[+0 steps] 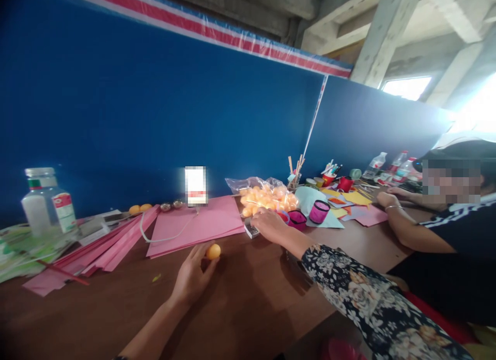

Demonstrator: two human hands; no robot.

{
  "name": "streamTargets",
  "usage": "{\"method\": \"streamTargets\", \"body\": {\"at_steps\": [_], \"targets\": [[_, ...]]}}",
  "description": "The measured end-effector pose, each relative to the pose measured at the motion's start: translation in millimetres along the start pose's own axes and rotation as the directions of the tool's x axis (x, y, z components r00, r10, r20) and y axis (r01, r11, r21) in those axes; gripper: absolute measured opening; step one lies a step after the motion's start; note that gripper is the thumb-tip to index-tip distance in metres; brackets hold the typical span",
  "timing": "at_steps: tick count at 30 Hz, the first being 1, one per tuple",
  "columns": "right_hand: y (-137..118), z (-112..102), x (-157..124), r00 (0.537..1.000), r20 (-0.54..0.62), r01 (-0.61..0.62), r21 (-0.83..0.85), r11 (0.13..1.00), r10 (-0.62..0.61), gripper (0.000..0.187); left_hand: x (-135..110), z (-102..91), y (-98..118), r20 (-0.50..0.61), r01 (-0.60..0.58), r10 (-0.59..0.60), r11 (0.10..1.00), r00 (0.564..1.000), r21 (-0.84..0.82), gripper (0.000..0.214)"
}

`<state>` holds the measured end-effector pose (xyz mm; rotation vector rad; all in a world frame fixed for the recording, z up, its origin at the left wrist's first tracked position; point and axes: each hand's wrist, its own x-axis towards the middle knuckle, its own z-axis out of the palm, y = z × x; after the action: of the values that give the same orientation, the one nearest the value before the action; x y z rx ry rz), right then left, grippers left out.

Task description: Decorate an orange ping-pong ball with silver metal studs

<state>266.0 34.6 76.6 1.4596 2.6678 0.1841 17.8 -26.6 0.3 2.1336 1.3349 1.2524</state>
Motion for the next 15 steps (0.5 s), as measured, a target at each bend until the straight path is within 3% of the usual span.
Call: {"method": "streamTargets", "body": {"at_steps": [3,8,15], "targets": [[-7.5,5.5,4.9,0.999,-0.034,0.014,-0.080,0.997,-0.017,0.010,-0.1,-0.3,0.6,0.008,-0.001,0.001,1.000,1.000,-0.001,0.035],[-8.0,12.0,12.0,0.998,-0.040,-0.048,-0.133,0.990,0.043,0.021,-0.3,-0.9,1.9,0.009,-0.005,0.005,1.000,1.000,0.018,0.035],[-13.4,-10.7,8.3,0.996,0.025,-0.080,-0.091,0.993,0.082,0.011,-1.3,-1.4,3.7,0.011,0.001,-0.002,1.000,1.000,0.014,0.037]]}}
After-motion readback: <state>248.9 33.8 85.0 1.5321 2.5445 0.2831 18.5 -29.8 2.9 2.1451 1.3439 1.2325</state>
